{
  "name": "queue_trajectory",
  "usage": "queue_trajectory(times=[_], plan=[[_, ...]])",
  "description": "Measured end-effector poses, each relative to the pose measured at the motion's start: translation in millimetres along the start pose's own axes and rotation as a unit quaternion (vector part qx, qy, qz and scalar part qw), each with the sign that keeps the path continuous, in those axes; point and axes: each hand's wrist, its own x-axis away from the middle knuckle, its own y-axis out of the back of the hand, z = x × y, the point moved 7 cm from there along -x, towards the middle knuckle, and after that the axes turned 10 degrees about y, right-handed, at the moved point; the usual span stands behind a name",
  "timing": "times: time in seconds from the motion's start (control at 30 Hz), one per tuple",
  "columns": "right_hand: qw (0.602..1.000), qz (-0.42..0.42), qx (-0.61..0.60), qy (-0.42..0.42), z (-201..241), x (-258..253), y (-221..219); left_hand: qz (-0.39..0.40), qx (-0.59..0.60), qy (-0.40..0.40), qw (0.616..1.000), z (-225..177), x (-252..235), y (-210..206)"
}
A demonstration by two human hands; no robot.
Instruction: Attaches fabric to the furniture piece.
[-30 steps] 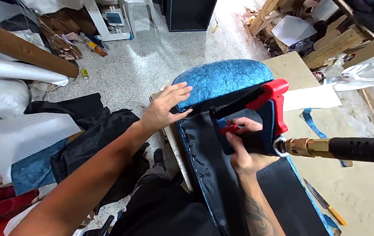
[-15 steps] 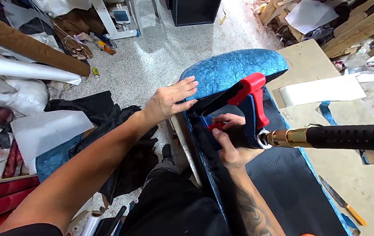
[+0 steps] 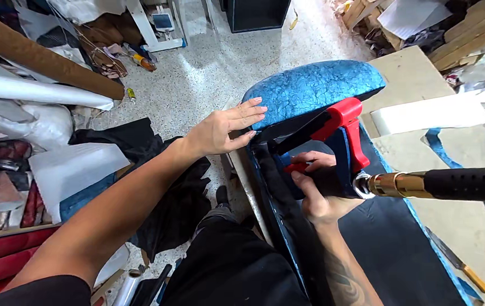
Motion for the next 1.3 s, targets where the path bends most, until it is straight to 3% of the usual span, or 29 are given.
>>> queue_trajectory(times=[0.17, 0.37, 0.63, 0.8, 1.0, 1.2, 1.3], plan=[[1.0, -0.005, 0.005, -0.014, -2.1, 4.5, 1.2, -0.078, -0.034, -0.027, 0.996, -5.3, 5.3, -7.5], [1.0, -0.014, -0.005, -0.018, -7.1, 4.8, -1.2, -0.123, -0.034, 0.01, 0.992, -9.8, 6.6, -8.6], [1.0, 0.004, -0.01, 0.005, -15.7, 2.6, -17.0, -0.112, -0.018, 0.066, 0.991, -14.3, 4.2, -5.6], [1.0, -0.01, -0.003, 0.015, -14.8, 4.0, -18.8, -0.111, -0.009, 0.058, 0.992, -11.9, 7.4, -8.0], [0.999, -0.011, -0.028, 0.024, -12.6, 2.0, -23.9, -0.058, -0.001, 0.034, 0.998, -6.2, 13.9, -12.4], [0.999, -0.005, -0.025, 0.025, -9.7, -2.8, -24.2, -0.187, -0.063, 0.036, 0.98, -11.9, 12.2, -19.8], [0.999, -0.005, -0.032, 0.022, -4.2, -6.7, -19.5, -0.192, -0.072, 0.023, 0.978, -11.7, 12.1, -22.3]])
